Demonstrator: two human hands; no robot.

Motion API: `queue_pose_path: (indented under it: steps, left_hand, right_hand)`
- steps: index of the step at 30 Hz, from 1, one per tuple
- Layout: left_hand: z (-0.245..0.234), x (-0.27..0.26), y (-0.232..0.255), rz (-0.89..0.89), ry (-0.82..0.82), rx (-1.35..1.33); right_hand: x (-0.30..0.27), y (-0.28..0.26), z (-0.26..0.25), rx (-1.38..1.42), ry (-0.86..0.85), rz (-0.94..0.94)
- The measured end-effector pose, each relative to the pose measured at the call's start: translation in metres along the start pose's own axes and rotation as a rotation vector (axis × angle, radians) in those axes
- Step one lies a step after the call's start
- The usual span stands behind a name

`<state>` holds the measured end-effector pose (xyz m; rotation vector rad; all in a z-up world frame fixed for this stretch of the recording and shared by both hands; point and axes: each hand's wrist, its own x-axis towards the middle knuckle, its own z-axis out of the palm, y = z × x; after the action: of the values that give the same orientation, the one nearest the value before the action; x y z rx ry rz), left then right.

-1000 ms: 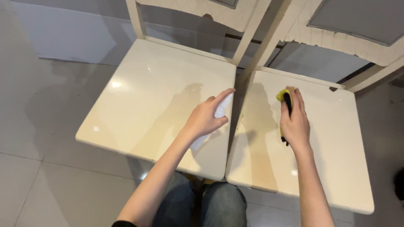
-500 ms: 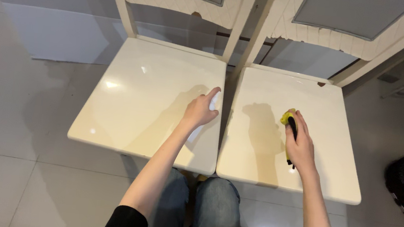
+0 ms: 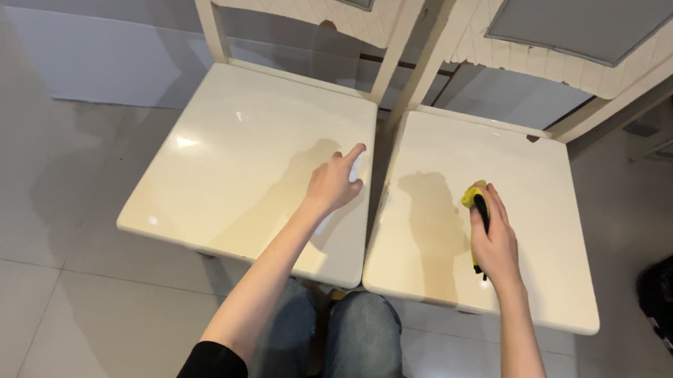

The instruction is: The person cleans the seat and backrest of a white wooden chair using a spray bottle and a yellow cloth. They spray the surface and wipe it down, moving from the seat to the backrest and then to the adjacent chair.

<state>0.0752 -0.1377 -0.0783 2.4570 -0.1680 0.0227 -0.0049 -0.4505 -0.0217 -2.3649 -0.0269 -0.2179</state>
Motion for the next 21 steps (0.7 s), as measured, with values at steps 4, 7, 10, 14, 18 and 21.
queue_pose_path:
  steps: [4, 7, 10, 14, 18, 21]
  left_hand:
    - [-0.009, -0.007, 0.003, -0.027, -0.019, -0.054]
    - [-0.015, -0.012, 0.002, -0.013, -0.021, -0.074]
    - [-0.016, -0.013, -0.002, 0.001, -0.043, -0.089]
    - [-0.015, -0.011, -0.004, 0.004, -0.056, -0.104]
    - [-0.017, -0.012, -0.008, -0.004, -0.052, -0.174]
    - [-0.023, -0.013, -0.009, 0.032, -0.042, -0.182]
  right_hand:
    - [0.008, -0.015, 0.009, -0.005, -0.016, 0.010]
    - [0.019, -0.032, 0.019, 0.013, -0.033, -0.053]
    - [0.022, -0.056, 0.028, 0.047, -0.057, -0.056]
    - [0.019, -0.074, 0.031, 0.051, -0.080, -0.041]
    - [0.008, -0.065, 0.029, 0.027, -0.068, -0.045]
    - [-0.003, -0.049, 0.024, 0.009, -0.041, -0.031]
